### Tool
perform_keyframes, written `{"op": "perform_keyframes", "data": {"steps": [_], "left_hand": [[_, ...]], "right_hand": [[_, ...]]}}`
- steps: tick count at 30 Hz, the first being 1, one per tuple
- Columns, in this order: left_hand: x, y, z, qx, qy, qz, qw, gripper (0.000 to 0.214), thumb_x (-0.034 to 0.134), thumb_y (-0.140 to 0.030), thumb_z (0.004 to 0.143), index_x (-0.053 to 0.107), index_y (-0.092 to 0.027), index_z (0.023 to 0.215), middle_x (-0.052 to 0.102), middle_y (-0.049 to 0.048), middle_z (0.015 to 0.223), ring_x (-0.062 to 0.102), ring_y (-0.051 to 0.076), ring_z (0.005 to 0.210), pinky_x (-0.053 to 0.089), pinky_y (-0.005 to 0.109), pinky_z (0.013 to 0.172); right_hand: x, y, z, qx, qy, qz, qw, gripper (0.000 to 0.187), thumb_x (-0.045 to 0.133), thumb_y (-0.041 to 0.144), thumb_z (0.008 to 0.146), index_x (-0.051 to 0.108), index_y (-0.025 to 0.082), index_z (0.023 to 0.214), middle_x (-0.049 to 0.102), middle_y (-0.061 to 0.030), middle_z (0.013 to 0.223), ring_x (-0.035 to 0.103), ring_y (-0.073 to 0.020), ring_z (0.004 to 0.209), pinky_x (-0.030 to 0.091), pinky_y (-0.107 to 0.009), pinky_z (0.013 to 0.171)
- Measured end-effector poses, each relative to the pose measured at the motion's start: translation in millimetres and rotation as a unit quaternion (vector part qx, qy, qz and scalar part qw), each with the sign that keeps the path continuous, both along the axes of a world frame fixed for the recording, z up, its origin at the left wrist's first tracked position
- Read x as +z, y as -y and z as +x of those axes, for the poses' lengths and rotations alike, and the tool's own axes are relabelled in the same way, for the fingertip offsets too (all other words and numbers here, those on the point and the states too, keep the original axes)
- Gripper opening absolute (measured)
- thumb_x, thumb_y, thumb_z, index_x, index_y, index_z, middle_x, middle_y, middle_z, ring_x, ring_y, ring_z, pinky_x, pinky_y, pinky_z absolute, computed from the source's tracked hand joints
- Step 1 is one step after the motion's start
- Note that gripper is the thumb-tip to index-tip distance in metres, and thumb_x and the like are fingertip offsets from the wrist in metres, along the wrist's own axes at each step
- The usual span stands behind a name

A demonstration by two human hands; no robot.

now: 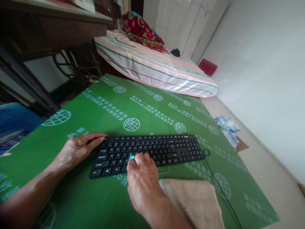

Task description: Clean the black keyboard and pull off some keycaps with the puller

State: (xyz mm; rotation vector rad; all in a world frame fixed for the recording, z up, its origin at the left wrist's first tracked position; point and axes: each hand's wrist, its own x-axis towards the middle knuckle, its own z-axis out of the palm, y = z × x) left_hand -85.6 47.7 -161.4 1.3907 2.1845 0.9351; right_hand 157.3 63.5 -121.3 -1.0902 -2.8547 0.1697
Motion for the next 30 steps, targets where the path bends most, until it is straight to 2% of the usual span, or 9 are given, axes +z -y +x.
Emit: {"op": "perform_keyframes", "data": {"steps": [6,12,14,22,26,30], "left_hand": [[0.2,1.1,-1.3,-0.005,-0.003,0.008,1.000,0.033,0.051,-0.044,0.078,0.070,-0.022,0.096,0.074,-0.0005,0.094,0.066,0.020,0.087,0.048,0.026,0.081],[0.2,0.2,-0.8,-0.003,-0.001,0.005,1.000,0.041,0.048,-0.049,0.077,0.069,-0.021,0.097,0.073,0.0018,0.100,0.065,0.021,0.090,0.048,0.030,0.086],[-2.3,-0.1,-1.7,-0.002,0.004,0.009,1.000,0.046,0.046,-0.052,0.076,0.070,-0.020,0.097,0.073,0.0034,0.100,0.066,0.022,0.090,0.049,0.031,0.087],[-6.6,0.5,-3.0,0.003,-0.001,0.012,1.000,0.047,0.046,-0.053,0.074,0.071,-0.020,0.096,0.074,0.0028,0.097,0.067,0.023,0.089,0.051,0.029,0.083],[-6.1,2.2,-1.9,-0.002,-0.001,0.018,1.000,0.046,0.046,-0.052,0.076,0.071,-0.020,0.096,0.074,0.0026,0.096,0.068,0.021,0.087,0.052,0.028,0.083],[-7.8,4.6,-1.3,-0.012,-0.008,0.028,1.000,0.045,0.046,-0.052,0.077,0.071,-0.020,0.096,0.074,0.0035,0.095,0.068,0.021,0.086,0.052,0.029,0.082]], "right_hand": [[2.2,-8.4,9.4,-0.067,0.008,-0.008,0.998,0.022,0.046,0.002,0.083,0.063,0.017,0.085,0.059,-0.0065,0.089,0.050,-0.0205,0.087,0.042,-0.032,0.079],[-3.9,5.5,-5.5,-0.002,-0.025,-0.014,1.000,0.021,0.048,0.005,0.081,0.062,0.017,0.090,0.058,-0.0061,0.091,0.048,-0.0219,0.087,0.042,-0.034,0.077],[-4.3,4.5,-3.2,0.000,-0.021,-0.019,1.000,0.022,0.048,0.004,0.080,0.062,0.017,0.089,0.058,-0.0062,0.091,0.048,-0.0220,0.087,0.042,-0.034,0.077],[-3.2,-22.0,20.3,-0.079,-0.009,-0.014,0.997,0.024,0.045,0.001,0.082,0.063,0.017,0.086,0.059,-0.0063,0.088,0.049,-0.0208,0.086,0.040,-0.032,0.078],[-3.9,-17.0,5.3,-0.050,-0.033,-0.030,0.998,0.024,0.045,0.001,0.082,0.062,0.017,0.086,0.058,-0.0054,0.089,0.050,-0.0203,0.087,0.040,-0.032,0.078],[-3.2,-4.1,-21.1,0.017,-0.044,-0.030,0.998,0.023,0.044,0.002,0.083,0.061,0.017,0.088,0.057,-0.0055,0.090,0.049,-0.0216,0.087,0.042,-0.034,0.077]]}}
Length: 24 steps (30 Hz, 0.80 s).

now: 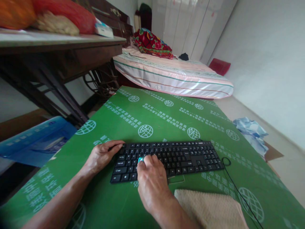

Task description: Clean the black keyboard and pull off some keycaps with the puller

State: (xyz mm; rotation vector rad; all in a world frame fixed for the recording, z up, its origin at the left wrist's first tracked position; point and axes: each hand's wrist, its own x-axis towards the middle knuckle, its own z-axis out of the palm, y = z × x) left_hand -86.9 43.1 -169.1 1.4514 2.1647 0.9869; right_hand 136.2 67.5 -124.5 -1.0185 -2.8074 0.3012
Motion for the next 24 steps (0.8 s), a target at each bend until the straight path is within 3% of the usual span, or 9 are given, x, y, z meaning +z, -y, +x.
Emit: {"op": "perform_keyframes", "data": {"steps": [8,19,24], "left_hand": [[1.5,2.9,3.7,-0.010,0.009,0.025,1.000,0.040,0.045,-0.045,0.081,0.071,-0.018,0.094,0.074,0.0047,0.094,0.068,0.020,0.086,0.052,0.029,0.082],[4.7,1.7,3.0,-0.011,0.000,0.034,0.999,0.040,0.044,-0.046,0.080,0.072,-0.020,0.091,0.074,0.0044,0.093,0.069,0.021,0.085,0.053,0.029,0.078],[4.9,-0.4,1.0,0.000,-0.001,0.017,1.000,0.042,0.045,-0.047,0.076,0.073,-0.021,0.093,0.075,0.0031,0.093,0.069,0.021,0.085,0.053,0.028,0.080]], "right_hand": [[1.3,1.3,-40.8,0.110,-0.015,0.042,0.993,0.023,0.042,0.003,0.084,0.061,0.015,0.087,0.056,-0.0078,0.089,0.047,-0.0223,0.086,0.043,-0.035,0.074],[0.0,-35.3,-83.9,0.093,-0.012,0.074,0.993,0.024,0.040,0.007,0.087,0.063,0.012,0.089,0.057,-0.0101,0.089,0.050,-0.0226,0.087,0.044,-0.034,0.075],[5.4,-34.9,-82.9,0.112,0.002,0.068,0.991,0.019,0.047,0.010,0.084,0.064,0.010,0.092,0.058,-0.0105,0.088,0.051,-0.0226,0.085,0.045,-0.033,0.074]]}}
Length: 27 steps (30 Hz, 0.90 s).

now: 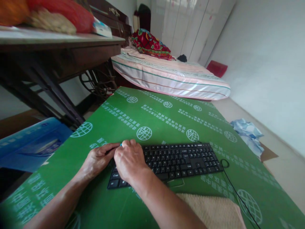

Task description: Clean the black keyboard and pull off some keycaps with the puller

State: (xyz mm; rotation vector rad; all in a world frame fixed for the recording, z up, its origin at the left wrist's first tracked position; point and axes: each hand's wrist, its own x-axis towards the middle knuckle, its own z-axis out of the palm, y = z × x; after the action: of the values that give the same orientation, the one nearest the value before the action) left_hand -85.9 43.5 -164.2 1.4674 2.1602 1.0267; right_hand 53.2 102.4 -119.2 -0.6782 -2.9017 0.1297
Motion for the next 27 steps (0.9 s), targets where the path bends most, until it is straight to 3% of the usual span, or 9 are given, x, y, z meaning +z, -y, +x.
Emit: {"op": "perform_keyframes", "data": {"steps": [4,9,15,19,21,24,27], "left_hand": [[-0.5,-1.2,-1.4,0.002,-0.005,-0.012,1.000,0.044,0.046,-0.050,0.075,0.072,-0.021,0.093,0.074,0.0029,0.095,0.068,0.021,0.088,0.052,0.027,0.081],[1.2,-2.0,-3.3,0.001,-0.005,-0.017,1.000,0.044,0.046,-0.052,0.076,0.072,-0.021,0.093,0.075,0.0026,0.095,0.068,0.021,0.086,0.053,0.026,0.079],[3.8,-2.8,-4.2,0.006,-0.014,-0.021,1.000,0.044,0.048,-0.054,0.074,0.072,-0.022,0.092,0.075,0.0011,0.092,0.068,0.021,0.083,0.053,0.026,0.080],[4.2,-5.3,-4.1,0.013,-0.020,-0.039,0.999,0.047,0.046,-0.056,0.072,0.072,-0.022,0.092,0.074,0.0017,0.096,0.068,0.022,0.089,0.052,0.026,0.082],[4.8,-5.9,-4.0,0.016,-0.019,-0.046,0.999,0.048,0.046,-0.058,0.071,0.072,-0.023,0.093,0.074,0.0012,0.098,0.068,0.023,0.091,0.052,0.027,0.084],[6.9,-5.8,-3.6,0.030,-0.013,-0.062,0.998,0.050,0.046,-0.059,0.069,0.071,-0.023,0.092,0.074,0.0010,0.098,0.067,0.023,0.092,0.051,0.029,0.086],[9.1,-6.2,-2.9,0.038,-0.008,-0.067,0.997,0.052,0.047,-0.060,0.066,0.072,-0.022,0.090,0.074,0.0018,0.097,0.067,0.025,0.093,0.051,0.031,0.088]], "right_hand": [[5.2,3.4,19.4,0.000,0.035,-0.011,0.999,0.016,0.051,0.009,0.080,0.065,0.011,0.087,0.059,-0.0103,0.086,0.052,-0.0227,0.084,0.046,-0.034,0.073],[9.1,0.8,56.4,-0.073,0.047,-0.021,0.996,0.020,0.047,0.005,0.078,0.064,0.015,0.081,0.059,-0.0078,0.086,0.053,-0.0213,0.084,0.044,-0.032,0.074],[2.7,-6.1,131.3,-0.169,0.005,-0.063,0.984,0.022,0.049,0.004,0.073,0.064,0.021,0.075,0.061,-0.0020,0.081,0.056,-0.0156,0.081,0.042,-0.024,0.072],[-7.1,-18.1,189.6,-0.293,-0.018,-0.069,0.954,0.032,0.045,0.005,0.073,0.070,0.021,0.086,0.067,-0.0033,0.084,0.061,-0.0154,0.079,0.043,-0.023,0.071],[-10.4,-24.1,208.8,-0.333,-0.006,-0.076,0.940,0.039,0.045,0.009,0.076,0.069,0.020,0.104,0.071,-0.0056,0.095,0.064,-0.0163,0.078,0.045,-0.025,0.072],[-12.5,-30.2,220.0,-0.352,0.045,-0.089,0.931,0.046,0.043,0.015,0.080,0.060,0.021,0.123,0.074,-0.0063,0.088,0.065,-0.0172,0.065,0.046,-0.027,0.065],[-12.0,-33.2,217.3,-0.348,0.066,-0.098,0.930,0.046,0.042,0.019,0.083,0.059,0.026,0.125,0.074,-0.0042,0.078,0.065,-0.0162,0.061,0.045,-0.025,0.060]]}}
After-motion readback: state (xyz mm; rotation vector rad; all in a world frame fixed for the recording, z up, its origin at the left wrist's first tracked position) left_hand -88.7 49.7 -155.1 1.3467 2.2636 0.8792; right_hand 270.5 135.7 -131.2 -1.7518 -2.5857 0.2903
